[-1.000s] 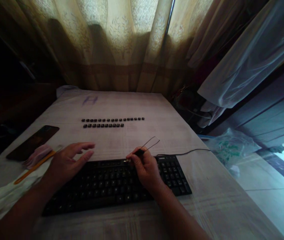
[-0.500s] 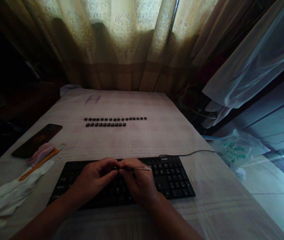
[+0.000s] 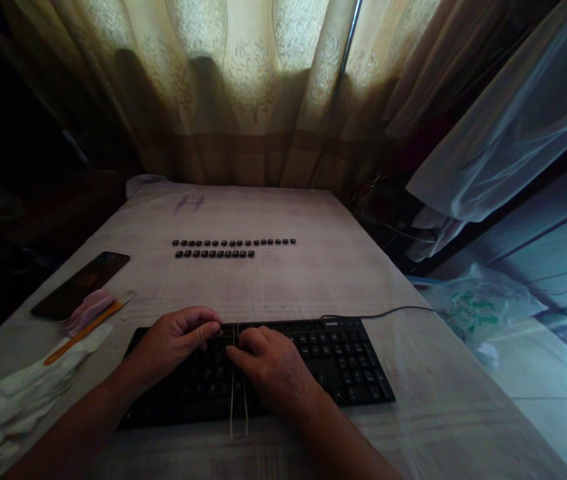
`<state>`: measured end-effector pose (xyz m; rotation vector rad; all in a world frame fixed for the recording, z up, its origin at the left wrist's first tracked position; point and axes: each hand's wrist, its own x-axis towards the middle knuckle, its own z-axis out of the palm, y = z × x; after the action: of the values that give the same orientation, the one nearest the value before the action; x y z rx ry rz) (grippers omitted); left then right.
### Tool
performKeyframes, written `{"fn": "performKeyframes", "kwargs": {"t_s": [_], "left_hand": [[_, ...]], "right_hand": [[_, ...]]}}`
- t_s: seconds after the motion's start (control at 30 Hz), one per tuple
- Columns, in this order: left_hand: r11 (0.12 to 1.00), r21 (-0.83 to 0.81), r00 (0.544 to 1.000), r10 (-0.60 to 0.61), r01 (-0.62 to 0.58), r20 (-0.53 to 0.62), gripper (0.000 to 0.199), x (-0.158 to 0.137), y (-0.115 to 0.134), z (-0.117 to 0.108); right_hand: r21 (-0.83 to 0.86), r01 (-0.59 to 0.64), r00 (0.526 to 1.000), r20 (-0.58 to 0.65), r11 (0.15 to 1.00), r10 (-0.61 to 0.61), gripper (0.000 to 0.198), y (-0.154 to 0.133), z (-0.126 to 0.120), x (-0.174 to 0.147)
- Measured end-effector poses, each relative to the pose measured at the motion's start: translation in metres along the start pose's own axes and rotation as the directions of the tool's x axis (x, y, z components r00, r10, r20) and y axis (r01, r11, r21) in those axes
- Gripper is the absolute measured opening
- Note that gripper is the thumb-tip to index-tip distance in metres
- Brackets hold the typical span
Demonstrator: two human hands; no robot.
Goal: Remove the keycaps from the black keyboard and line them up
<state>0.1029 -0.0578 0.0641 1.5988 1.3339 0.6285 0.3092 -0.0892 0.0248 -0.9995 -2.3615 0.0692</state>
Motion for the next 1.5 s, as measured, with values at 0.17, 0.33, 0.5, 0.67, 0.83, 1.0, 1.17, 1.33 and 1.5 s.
{"fn": "performKeyframes", "kwargs": {"t_s": [0.17,0.33,0.5,0.67,0.83,1.0,1.17,1.33,1.5], "left_hand": [[0.981,-0.196,1.000,0.001,-0.001,-0.001,0.035,0.000,-0.003,0.008],[0.949,-0.316,0.996,0.047,-0.020,0.077,0.047,-0.004,-0.001,0.017],[0.907,-0.406,0.986,-0.053,0.114,0.160,0.053,-0.006,0.006,0.021],[0.894,-0.395,0.970,-0.142,0.212,0.198,0.065,-0.008,0.010,0.022],[0.860,-0.457,0.970,-0.157,0.228,0.188,0.068,-0.007,0.008,0.024],[0.822,-0.520,0.966,-0.134,0.232,0.220,0.068,-0.007,0.006,0.025],[0.933,-0.327,0.988,-0.131,0.152,0.087,0.064,-0.004,-0.001,0.009],[0.998,0.052,0.944,-0.006,0.025,-0.329,0.049,0.010,-0.019,-0.036],[0.994,-0.044,0.919,-0.112,0.103,-0.378,0.056,0.029,-0.059,-0.070]], "right_hand": [[0.058,0.040,0.994,-0.105,0.997,-0.034,0.019,-0.003,-0.006,0.004],[0.332,-0.124,0.955,-0.216,0.935,0.204,0.021,-0.008,-0.014,0.008],[0.283,-0.109,0.962,-0.210,0.953,0.173,0.020,-0.009,-0.014,0.007],[0.247,-0.126,0.965,-0.195,0.961,0.177,0.018,-0.012,-0.016,0.008],[0.257,-0.164,0.957,-0.192,0.953,0.216,0.017,-0.015,-0.017,0.012],[0.188,-0.150,0.981,-0.095,0.971,0.170,0.016,-0.010,-0.022,0.021],[0.282,-0.195,0.976,-0.041,0.939,0.215,0.018,0.024,-0.028,0.045],[0.176,-0.518,0.855,0.081,0.837,0.513,0.018,0.100,-0.020,0.085],[0.078,-0.580,0.812,0.140,0.811,0.567,0.019,0.156,0.003,0.109]]}}
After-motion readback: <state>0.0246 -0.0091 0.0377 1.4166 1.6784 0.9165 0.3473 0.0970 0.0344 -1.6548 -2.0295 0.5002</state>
